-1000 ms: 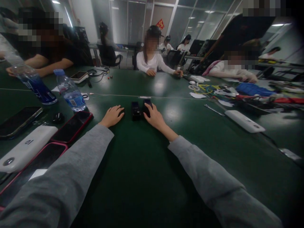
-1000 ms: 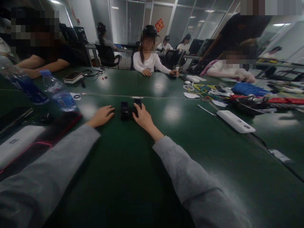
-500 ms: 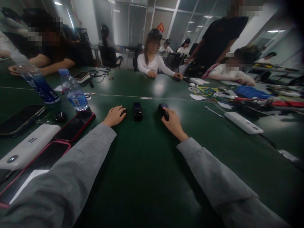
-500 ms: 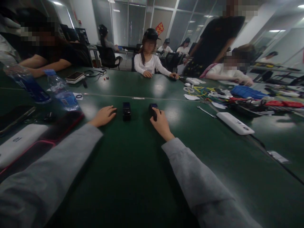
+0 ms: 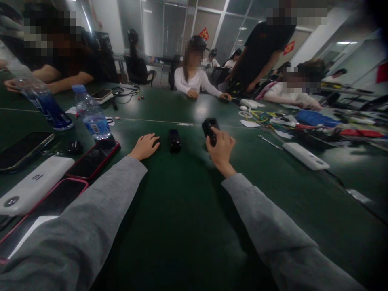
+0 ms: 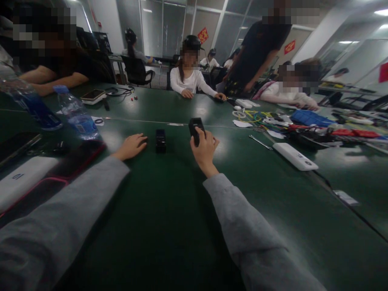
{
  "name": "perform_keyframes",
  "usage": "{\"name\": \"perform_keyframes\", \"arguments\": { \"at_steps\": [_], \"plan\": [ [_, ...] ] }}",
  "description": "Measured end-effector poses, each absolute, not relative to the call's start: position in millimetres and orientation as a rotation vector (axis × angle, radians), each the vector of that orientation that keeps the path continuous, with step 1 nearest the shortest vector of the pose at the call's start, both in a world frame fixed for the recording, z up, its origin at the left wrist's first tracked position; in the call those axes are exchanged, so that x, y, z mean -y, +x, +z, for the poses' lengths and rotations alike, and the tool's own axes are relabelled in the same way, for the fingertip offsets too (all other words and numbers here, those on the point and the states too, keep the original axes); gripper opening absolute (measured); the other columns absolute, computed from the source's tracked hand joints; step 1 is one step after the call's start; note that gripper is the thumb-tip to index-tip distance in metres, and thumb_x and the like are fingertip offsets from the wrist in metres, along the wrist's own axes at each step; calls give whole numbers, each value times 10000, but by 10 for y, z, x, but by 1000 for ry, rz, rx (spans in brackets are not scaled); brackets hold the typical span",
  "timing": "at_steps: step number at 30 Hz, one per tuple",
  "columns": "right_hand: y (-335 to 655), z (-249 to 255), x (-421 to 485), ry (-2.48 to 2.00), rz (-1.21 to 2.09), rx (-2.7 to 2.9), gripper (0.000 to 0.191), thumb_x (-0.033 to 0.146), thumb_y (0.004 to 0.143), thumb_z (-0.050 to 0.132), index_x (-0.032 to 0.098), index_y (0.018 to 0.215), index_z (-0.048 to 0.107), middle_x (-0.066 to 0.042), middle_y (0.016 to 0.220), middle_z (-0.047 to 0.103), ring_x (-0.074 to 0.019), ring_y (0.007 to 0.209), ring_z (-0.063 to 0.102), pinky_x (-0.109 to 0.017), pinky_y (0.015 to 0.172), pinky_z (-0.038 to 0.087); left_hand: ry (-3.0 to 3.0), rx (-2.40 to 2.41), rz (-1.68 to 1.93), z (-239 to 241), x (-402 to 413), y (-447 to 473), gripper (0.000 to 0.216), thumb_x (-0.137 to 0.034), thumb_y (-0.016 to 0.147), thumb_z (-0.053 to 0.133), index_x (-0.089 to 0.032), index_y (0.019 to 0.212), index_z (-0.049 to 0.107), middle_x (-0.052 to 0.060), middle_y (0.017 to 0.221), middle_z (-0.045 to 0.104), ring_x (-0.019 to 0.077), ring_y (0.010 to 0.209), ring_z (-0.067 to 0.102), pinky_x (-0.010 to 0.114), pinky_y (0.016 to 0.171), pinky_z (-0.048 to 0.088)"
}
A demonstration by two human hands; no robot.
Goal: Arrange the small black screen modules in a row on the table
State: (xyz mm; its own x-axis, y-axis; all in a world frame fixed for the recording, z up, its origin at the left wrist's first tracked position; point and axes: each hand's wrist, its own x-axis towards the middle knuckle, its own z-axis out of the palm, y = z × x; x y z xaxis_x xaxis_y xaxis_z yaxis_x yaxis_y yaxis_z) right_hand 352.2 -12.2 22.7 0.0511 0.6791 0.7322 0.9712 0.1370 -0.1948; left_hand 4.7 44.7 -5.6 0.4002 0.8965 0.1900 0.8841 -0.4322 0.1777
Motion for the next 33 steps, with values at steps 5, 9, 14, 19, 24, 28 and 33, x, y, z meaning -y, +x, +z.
{"name": "perform_keyframes", "arguments": {
  "at_steps": [5,9,14,19,24,28,33],
  "plan": [
    [3391,94,69,-1712,-468,1866,375,304,992,509,162,1326,606,-182,1223,648,-371,1350,436,-563,1102,285,2579,-1656,415,-82,-468,33,544,-479,1079,370,-209,1529,514,135,1641,454,318,1518,410,550,1242,315],
    [3455,61,70,-1810,-457,1805,357,349,1005,499,127,1258,620,-230,1292,584,-413,1350,408,-610,1079,317,2588,-1643,417,-81,-463,27,547,-482,1084,362,-204,1531,511,138,1639,455,314,1519,409,553,1242,317],
    [3222,190,187,-1621,-442,1769,455,461,1069,420,157,1372,572,-225,1453,460,-416,1408,359,-636,1120,340,2583,-1646,426,-83,-463,38,550,-477,1083,373,-189,1529,519,148,1635,457,324,1516,411,561,1240,320],
    [2589,182,228,-1387,-66,2005,714,582,1051,502,241,1635,272,-202,1627,307,-424,1438,398,-624,1104,453,2588,-1665,456,-113,-479,37,524,-471,1076,398,-223,1519,529,128,1626,474,320,1504,428,560,1233,331],
    [2251,98,129,-1467,222,2090,756,442,1025,601,221,1661,257,-240,1616,337,-457,1299,566,-653,1001,555,2609,-1653,458,-124,-483,34,509,-456,1075,400,-225,1508,535,128,1621,482,307,1503,429,552,1232,333],
    [2289,184,158,-1334,199,2011,659,343,1020,577,243,1626,339,-182,1581,404,-383,1271,605,-591,1018,585,2614,-1649,443,-100,-478,38,507,-450,1072,399,-229,1509,531,125,1622,481,307,1507,424,551,1231,333],
    [2533,335,145,-1223,38,1776,616,300,1012,540,220,1598,366,-155,1526,450,-333,1335,548,-538,1091,552,2603,-1647,415,-66,-461,41,533,-461,1077,375,-196,1514,525,141,1626,470,305,1507,423,538,1240,320]
  ]
}}
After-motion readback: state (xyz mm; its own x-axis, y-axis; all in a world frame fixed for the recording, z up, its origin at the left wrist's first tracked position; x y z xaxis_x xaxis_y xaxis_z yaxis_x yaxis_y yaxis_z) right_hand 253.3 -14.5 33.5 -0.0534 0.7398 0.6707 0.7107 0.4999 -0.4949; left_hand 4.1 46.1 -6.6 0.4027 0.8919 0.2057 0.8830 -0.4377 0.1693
